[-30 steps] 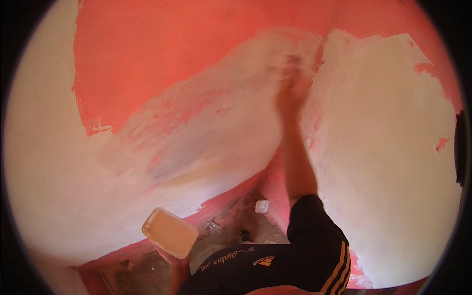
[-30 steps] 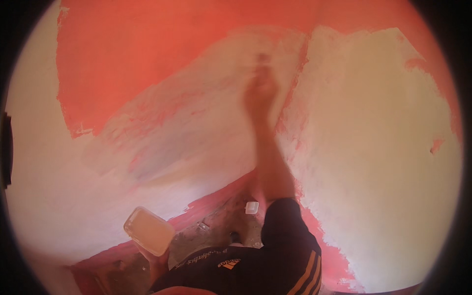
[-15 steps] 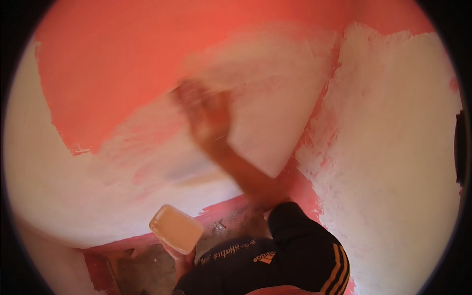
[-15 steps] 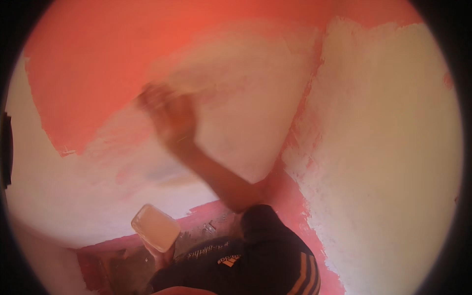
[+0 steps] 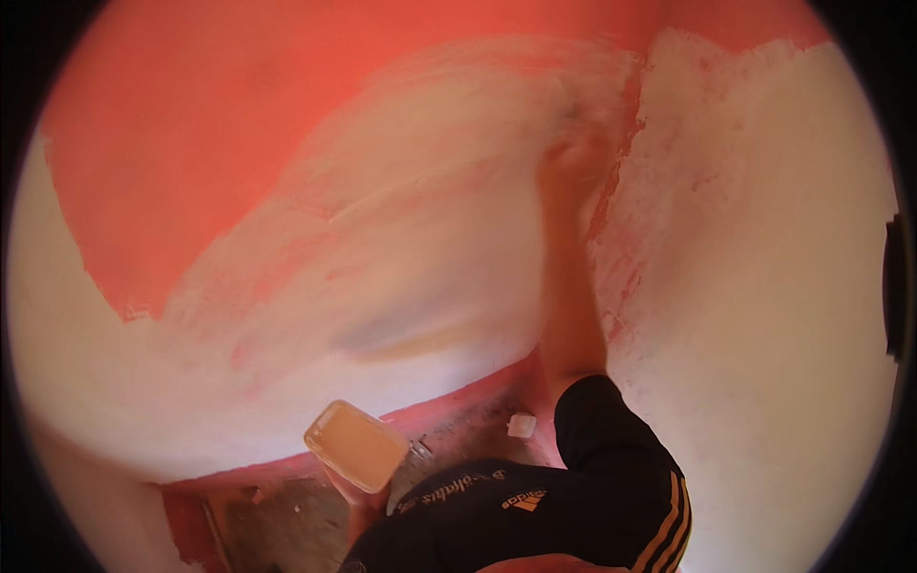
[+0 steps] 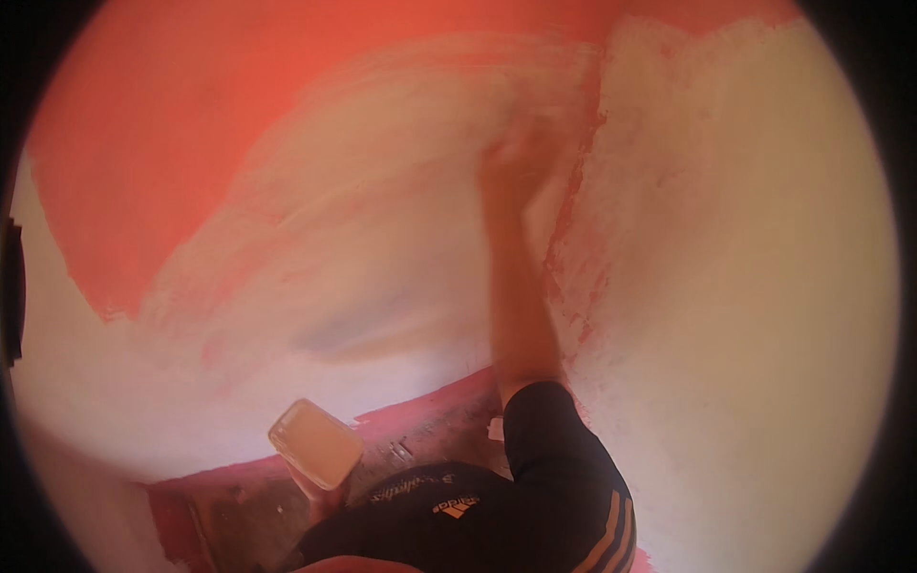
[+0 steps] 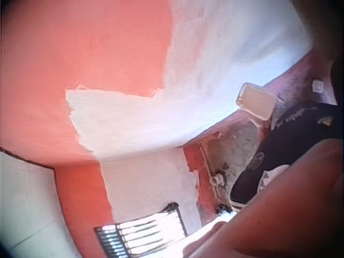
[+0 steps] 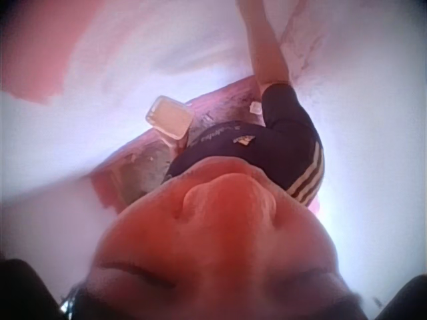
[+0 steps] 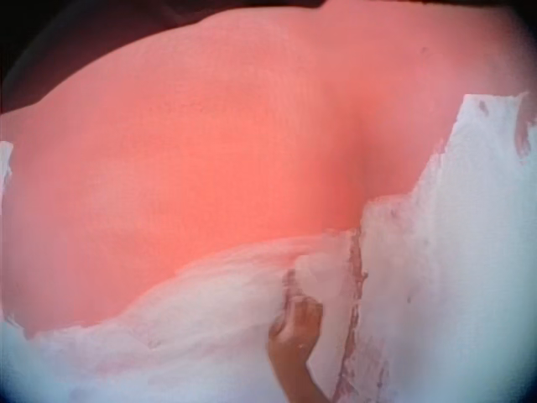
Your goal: The person applies plaster to a pink interior wall using a hand trowel, frequently dipping the trowel into a small plastic container held in their other hand to scoop more material.
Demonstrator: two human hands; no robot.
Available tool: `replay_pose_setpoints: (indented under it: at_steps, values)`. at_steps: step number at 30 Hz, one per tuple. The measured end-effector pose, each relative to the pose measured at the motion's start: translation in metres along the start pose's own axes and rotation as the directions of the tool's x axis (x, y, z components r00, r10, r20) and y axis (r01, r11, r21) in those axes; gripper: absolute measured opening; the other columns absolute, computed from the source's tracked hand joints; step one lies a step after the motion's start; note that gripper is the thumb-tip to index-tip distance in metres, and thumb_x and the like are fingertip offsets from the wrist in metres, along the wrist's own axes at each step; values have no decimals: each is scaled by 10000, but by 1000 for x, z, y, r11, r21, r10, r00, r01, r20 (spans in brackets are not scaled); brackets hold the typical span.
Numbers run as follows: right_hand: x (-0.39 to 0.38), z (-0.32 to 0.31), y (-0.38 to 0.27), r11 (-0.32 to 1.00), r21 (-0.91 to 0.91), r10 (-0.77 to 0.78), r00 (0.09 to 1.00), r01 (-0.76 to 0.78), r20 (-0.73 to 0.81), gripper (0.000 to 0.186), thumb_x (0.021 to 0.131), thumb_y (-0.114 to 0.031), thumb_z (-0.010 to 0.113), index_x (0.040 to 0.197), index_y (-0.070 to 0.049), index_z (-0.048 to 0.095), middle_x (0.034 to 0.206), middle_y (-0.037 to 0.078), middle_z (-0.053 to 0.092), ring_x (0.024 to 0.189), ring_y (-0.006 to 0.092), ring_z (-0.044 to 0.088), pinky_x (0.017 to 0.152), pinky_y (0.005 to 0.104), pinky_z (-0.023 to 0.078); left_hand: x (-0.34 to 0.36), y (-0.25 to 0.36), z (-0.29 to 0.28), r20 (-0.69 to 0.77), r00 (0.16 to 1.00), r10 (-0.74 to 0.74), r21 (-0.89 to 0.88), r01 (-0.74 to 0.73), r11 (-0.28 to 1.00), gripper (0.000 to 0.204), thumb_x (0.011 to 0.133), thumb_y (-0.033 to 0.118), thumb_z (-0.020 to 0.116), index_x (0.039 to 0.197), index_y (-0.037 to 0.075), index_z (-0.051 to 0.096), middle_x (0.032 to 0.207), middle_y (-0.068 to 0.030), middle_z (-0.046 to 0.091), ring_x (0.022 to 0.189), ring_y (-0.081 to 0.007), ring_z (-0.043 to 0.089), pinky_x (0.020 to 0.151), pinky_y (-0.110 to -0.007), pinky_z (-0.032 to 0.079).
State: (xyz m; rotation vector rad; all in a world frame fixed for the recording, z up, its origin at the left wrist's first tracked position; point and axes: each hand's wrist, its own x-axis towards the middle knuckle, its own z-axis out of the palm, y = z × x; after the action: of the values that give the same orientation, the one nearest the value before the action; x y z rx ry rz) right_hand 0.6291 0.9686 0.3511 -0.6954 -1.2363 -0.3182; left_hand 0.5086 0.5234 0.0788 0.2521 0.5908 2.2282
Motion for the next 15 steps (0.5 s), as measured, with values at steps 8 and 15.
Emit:
replay_pose_setpoints:
  at_steps: [8,15]
  values:
    - [-83,-43,-118,603,797,-326,923,35,206,322,733,96,600,1037,21,675,1063,197,686,936,340,661,803,429,521,19,-86,17,-92,994,60,-84,-68,994,507,1031,525,421,1319,130,555,1194,-49,634,1094,-260,622,914,-464,525]
    - [38,-33,165,986,-42,153,979,-160,-136,175,974,-67,487,1015,49,611,943,177,647,904,360,624,766,424,525,30,-137,13,-48,992,119,-39,-121,992,524,1029,546,414,1306,127,561,1178,-52,638,1076,-255,625,905,-457,525]
